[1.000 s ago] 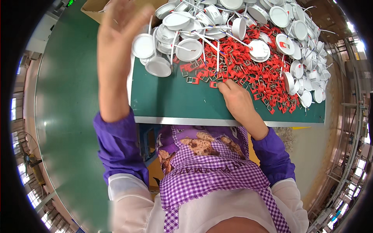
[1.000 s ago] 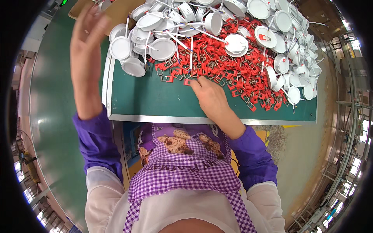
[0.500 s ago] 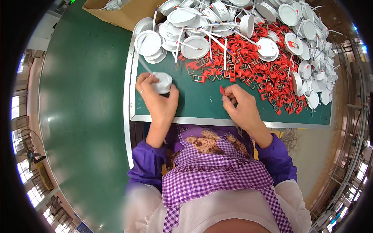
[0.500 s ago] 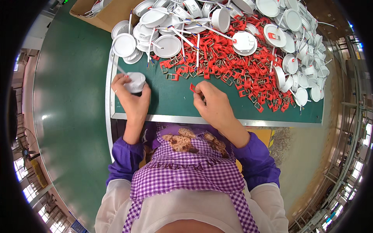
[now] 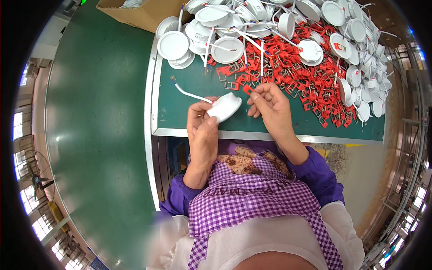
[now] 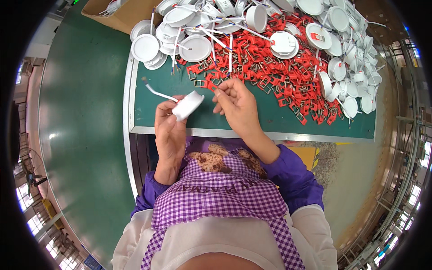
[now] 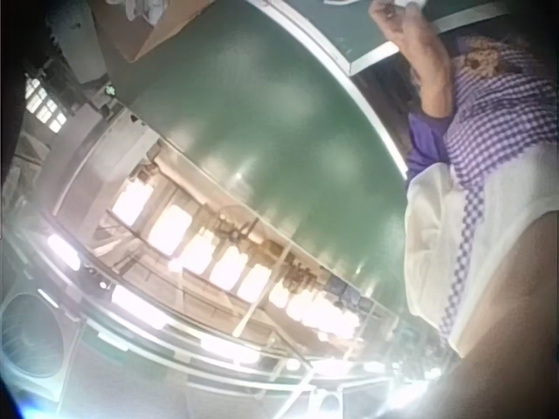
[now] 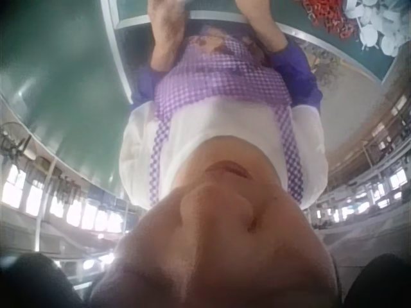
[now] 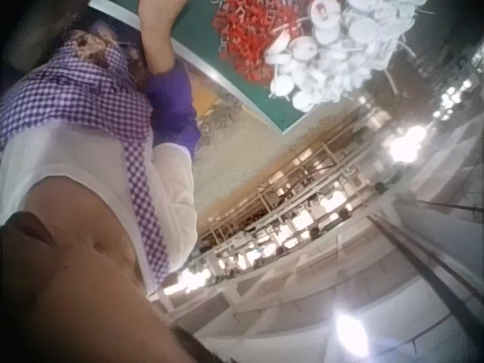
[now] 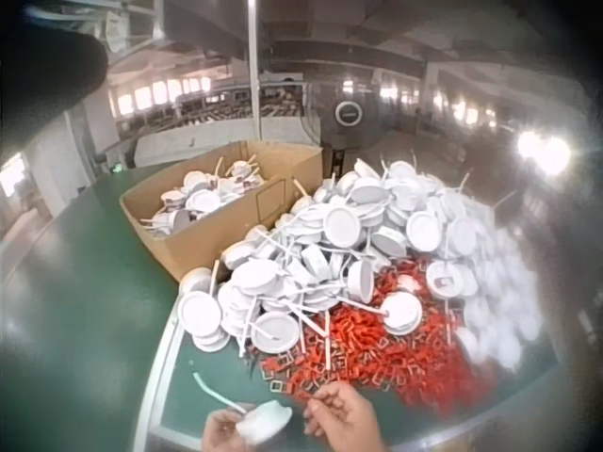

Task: Manually assemble components of LED downlight fixtures, specifically attaching red metal clips to the white plastic housing.

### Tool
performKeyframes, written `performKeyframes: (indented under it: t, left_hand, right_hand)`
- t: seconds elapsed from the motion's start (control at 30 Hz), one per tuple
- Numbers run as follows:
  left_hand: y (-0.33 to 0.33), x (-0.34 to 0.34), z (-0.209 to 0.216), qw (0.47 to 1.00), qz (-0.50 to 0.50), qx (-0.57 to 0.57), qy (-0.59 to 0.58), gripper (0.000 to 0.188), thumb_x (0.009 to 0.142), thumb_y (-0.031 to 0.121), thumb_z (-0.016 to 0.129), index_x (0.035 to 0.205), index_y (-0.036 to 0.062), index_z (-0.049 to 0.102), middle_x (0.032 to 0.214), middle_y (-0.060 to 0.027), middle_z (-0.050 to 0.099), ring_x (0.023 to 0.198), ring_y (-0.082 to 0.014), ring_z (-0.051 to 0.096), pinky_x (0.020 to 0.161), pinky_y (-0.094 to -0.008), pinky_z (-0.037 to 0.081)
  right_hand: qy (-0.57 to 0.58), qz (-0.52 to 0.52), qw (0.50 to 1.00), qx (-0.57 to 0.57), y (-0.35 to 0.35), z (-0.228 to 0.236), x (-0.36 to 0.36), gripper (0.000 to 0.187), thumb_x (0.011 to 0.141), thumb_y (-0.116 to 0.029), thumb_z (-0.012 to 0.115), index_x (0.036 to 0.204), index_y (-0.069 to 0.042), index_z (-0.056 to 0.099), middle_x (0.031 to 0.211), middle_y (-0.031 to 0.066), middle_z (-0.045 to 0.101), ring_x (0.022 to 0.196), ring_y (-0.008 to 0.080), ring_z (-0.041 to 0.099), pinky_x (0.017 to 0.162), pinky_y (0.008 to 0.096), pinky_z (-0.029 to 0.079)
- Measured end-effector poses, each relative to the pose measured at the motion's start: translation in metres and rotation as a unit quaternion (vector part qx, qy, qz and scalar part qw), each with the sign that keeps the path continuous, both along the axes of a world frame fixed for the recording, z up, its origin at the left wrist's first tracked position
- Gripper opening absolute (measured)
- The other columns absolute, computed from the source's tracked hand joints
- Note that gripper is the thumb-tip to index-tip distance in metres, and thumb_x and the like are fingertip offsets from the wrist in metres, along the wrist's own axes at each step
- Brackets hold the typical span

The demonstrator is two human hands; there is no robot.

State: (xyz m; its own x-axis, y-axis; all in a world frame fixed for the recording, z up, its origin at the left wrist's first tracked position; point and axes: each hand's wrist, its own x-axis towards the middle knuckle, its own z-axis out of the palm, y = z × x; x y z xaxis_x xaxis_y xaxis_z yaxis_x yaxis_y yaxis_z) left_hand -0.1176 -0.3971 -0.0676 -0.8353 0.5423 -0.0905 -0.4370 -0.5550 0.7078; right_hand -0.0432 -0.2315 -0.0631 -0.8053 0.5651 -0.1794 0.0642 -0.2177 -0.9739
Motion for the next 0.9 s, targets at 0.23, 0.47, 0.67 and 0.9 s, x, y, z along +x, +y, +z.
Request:
performKeyframes:
  t: [0.23,0.47,0.67,0.9]
  left_hand:
    - [0.026,0.021,0.002,0.992,0.034,-0.090,0.082,0.038,0.091,-0.002,0.061,0.125,-0.0017,0.044,0.133,-0.0167,0.047,0.132,-0.0242,0.043,0.103,-0.0343,0.044]
    - [0.018,0.014,0.007,0.969,-0.190,-0.115,-0.105,0.051,0.089,-0.001,0.066,0.132,-0.0052,0.040,0.117,-0.0136,0.061,0.105,-0.0174,0.061,0.093,-0.0297,0.050]
    - [0.027,0.016,0.011,0.984,-0.091,-0.148,0.029,0.041,0.088,0.001,0.068,0.121,-0.0030,0.045,0.107,-0.0116,0.062,0.095,-0.0152,0.063,0.085,-0.0272,0.052]
    - [0.035,0.020,0.010,0.950,-0.030,-0.259,0.171,0.035,0.087,0.005,0.071,0.113,-0.0022,0.050,0.101,-0.0110,0.063,0.088,-0.0133,0.063,0.074,-0.0263,0.053]
  right_hand:
    - [0.081,-0.059,0.995,-0.002,-0.006,-0.007,0.007,0.012,0.097,-0.008,0.059,0.103,0.002,0.057,0.090,0.0072,0.066,0.080,0.0098,0.063,0.072,0.0223,0.051]
    - [0.042,-0.082,0.993,0.069,-0.001,0.003,0.014,0.010,0.093,-0.004,0.063,0.101,0.002,0.061,0.090,0.0074,0.068,0.076,0.0090,0.063,0.069,0.0225,0.051]
    - [0.024,-0.014,0.882,0.471,0.006,0.018,0.023,0.013,0.083,-0.003,0.068,0.096,-0.004,0.065,0.082,0.0092,0.064,0.070,0.0234,0.063,0.061,0.0330,0.049]
    - [0.010,0.059,0.857,0.512,-0.005,0.030,0.035,0.020,0.085,-0.005,0.065,0.105,-0.001,0.063,0.087,0.0131,0.064,0.074,0.0309,0.062,0.065,0.0397,0.050]
